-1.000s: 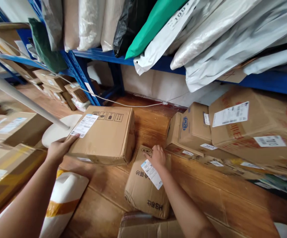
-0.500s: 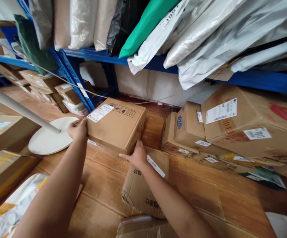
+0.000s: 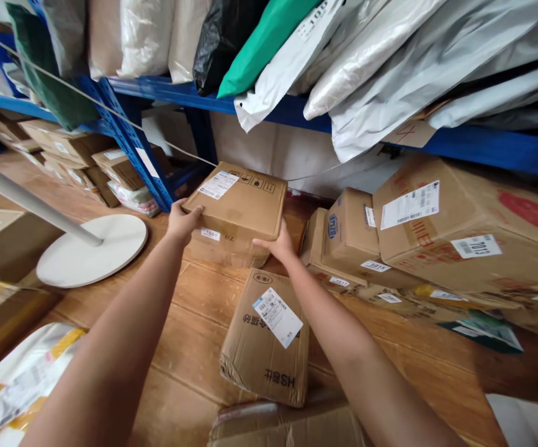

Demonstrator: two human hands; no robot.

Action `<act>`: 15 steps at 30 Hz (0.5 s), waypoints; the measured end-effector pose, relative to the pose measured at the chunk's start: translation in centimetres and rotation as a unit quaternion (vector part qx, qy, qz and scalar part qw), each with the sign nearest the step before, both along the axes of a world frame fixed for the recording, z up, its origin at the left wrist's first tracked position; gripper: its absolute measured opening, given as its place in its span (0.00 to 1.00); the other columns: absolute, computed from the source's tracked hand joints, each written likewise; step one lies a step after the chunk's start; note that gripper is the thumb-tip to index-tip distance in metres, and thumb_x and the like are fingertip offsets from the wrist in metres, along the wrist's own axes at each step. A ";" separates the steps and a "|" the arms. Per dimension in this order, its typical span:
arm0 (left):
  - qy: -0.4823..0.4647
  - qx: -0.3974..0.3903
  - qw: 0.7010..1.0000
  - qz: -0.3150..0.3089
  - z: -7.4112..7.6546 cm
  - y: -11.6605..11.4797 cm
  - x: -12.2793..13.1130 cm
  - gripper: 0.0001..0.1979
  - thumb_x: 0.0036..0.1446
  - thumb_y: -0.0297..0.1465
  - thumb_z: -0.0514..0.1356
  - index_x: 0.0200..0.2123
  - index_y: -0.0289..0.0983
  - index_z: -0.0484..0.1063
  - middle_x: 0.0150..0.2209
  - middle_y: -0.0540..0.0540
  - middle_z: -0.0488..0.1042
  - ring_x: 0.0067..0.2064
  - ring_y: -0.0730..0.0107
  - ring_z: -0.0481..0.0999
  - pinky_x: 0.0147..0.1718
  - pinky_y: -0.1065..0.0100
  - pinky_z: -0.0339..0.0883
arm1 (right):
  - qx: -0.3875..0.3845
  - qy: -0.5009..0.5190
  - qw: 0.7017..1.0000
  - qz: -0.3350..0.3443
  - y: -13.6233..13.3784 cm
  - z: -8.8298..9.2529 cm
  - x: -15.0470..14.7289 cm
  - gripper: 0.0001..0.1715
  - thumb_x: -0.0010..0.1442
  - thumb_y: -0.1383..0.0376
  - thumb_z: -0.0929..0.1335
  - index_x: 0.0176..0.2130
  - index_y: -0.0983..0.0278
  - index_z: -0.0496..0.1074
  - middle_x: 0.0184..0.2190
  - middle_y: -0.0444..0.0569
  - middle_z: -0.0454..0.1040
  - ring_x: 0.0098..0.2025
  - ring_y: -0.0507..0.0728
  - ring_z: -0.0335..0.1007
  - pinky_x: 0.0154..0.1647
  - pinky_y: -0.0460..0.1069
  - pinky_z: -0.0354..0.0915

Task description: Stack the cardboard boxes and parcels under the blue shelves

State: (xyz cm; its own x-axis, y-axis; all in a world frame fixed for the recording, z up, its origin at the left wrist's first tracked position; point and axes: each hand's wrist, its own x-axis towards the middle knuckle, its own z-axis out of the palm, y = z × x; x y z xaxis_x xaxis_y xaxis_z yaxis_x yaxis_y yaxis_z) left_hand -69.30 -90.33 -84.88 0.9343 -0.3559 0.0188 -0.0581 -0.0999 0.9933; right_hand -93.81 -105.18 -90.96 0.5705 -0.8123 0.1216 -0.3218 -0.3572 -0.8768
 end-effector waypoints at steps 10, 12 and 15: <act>0.074 -0.086 0.990 -0.086 -3.6 -4.0 -4.0 0.27 0.48 0.33 0.69 0.52 0.36 0.69 0.47 0.40 0.76 0.47 0.60 0.78 0.53 0.55 0.73 | -0.019 0.007 0.996 -0.092 0.2 1.4 -5.7 0.64 0.47 0.37 0.75 0.70 0.61 0.54 0.64 0.60 0.67 0.65 0.70 0.66 0.66 0.66 0.66; 0.093 -0.096 0.984 -0.117 -3.7 -4.3 -4.3 0.27 0.48 0.33 0.70 0.52 0.36 0.70 0.46 0.41 0.76 0.45 0.61 0.78 0.52 0.55 0.74 | -0.024 -0.001 0.992 -0.120 1.6 1.1 -6.7 0.64 0.49 0.37 0.74 0.71 0.61 0.53 0.64 0.61 0.66 0.67 0.72 0.63 0.67 0.67 0.65; 0.095 -0.093 0.981 -0.141 -4.0 -5.1 -4.7 0.29 0.49 0.34 0.70 0.54 0.35 0.70 0.48 0.39 0.76 0.47 0.58 0.79 0.53 0.54 0.74 | -0.023 0.005 0.985 -0.169 3.0 1.2 -6.9 0.65 0.51 0.36 0.72 0.72 0.65 0.50 0.67 0.64 0.61 0.70 0.73 0.57 0.71 0.68 0.59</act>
